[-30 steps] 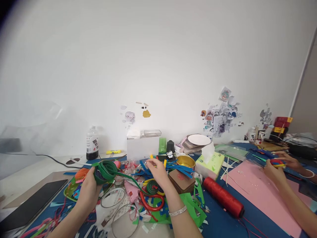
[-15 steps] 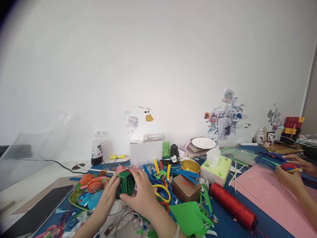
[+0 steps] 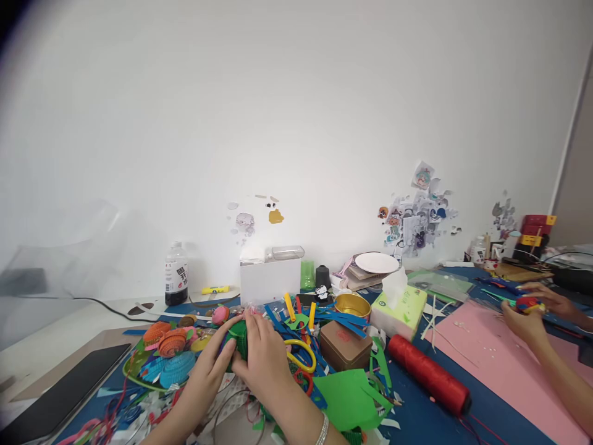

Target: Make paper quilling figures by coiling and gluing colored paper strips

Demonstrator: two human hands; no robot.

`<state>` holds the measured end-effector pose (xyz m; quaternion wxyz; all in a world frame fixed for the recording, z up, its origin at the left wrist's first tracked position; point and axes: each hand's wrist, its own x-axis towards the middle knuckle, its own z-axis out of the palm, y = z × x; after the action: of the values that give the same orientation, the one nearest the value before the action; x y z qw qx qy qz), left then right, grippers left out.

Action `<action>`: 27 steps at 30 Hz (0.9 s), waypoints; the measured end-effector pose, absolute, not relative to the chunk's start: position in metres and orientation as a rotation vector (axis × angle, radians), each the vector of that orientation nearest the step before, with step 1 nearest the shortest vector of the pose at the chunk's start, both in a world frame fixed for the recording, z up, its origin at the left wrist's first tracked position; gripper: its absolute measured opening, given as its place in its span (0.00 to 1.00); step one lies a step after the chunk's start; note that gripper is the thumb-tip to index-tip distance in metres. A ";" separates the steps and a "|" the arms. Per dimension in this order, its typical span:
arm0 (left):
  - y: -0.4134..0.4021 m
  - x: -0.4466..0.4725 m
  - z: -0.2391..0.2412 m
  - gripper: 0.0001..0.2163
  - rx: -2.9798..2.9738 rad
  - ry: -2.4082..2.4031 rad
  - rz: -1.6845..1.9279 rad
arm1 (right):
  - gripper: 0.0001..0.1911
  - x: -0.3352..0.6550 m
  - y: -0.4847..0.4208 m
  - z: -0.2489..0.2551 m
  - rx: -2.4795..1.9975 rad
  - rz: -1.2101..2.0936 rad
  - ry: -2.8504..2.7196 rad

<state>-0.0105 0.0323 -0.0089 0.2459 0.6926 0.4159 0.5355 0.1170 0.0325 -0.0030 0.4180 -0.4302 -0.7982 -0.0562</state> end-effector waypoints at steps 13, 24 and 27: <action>0.028 -0.004 -0.004 0.18 1.903 1.134 1.474 | 0.25 0.119 0.041 -0.012 -0.959 -0.351 -1.938; 0.031 -0.007 -0.001 0.17 1.829 1.135 1.427 | 0.21 0.121 0.039 -0.007 -1.000 -0.344 -1.951; 0.032 -0.008 0.001 0.17 1.815 1.110 1.413 | 0.19 0.121 0.043 -0.009 -0.979 -0.384 -1.976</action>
<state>-0.0079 0.0316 0.0012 0.2897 0.6801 0.4161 0.5295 0.1212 0.0434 -0.0093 0.4366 -0.3935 -0.7941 -0.1546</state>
